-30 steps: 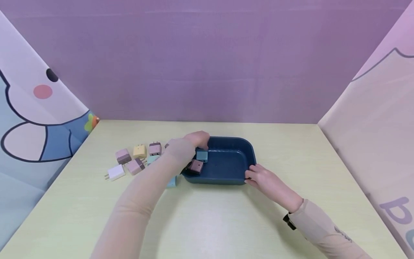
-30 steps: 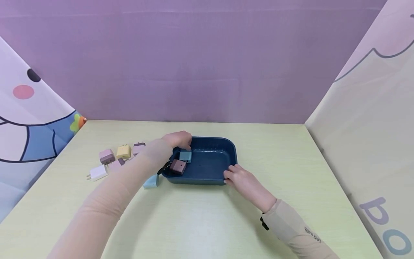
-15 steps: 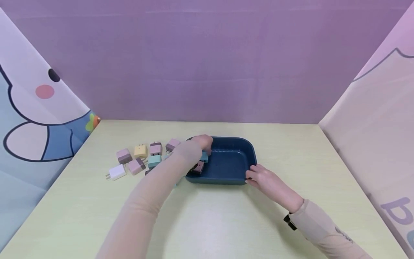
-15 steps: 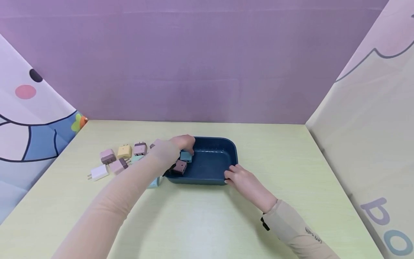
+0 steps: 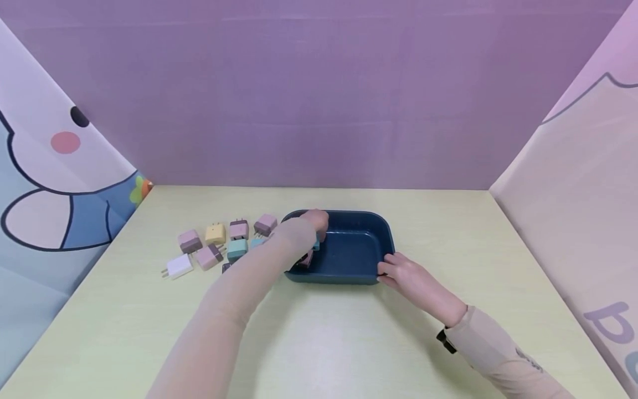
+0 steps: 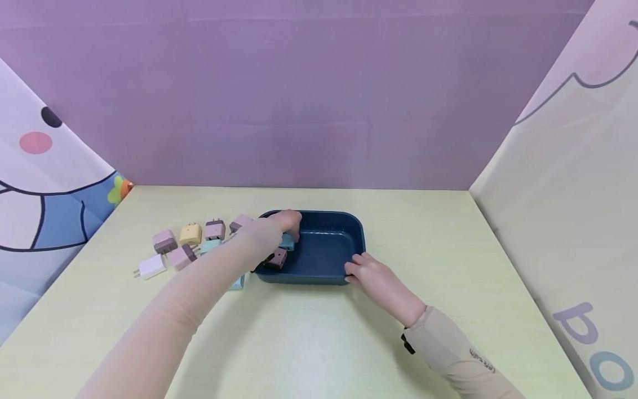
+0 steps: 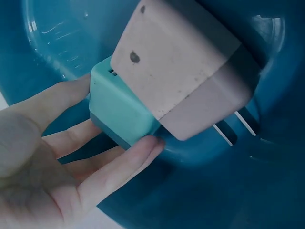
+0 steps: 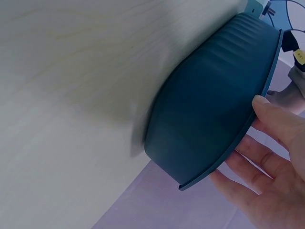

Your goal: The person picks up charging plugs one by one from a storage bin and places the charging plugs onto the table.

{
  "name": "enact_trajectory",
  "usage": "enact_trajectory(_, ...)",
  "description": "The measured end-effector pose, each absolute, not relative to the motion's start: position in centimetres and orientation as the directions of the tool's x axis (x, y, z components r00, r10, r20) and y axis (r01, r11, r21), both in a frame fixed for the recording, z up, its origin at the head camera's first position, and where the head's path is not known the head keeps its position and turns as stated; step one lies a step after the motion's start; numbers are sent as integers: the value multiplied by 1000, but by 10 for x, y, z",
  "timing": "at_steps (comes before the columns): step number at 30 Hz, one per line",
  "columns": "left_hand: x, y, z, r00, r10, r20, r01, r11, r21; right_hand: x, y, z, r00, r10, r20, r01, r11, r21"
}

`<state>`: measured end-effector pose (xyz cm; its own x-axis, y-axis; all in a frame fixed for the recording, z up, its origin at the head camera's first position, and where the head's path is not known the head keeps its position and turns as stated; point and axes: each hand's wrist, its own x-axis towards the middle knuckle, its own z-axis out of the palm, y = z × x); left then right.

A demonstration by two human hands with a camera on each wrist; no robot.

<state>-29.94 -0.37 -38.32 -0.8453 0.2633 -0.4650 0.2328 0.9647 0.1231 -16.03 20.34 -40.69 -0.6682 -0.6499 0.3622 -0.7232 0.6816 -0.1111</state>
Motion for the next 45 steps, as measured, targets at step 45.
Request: enact_trajectory(45, -285, -18, -334, -803, 378, -460, 346, 925, 156, -160, 203, -404, -687, -653, 320, -710, 696, -105)
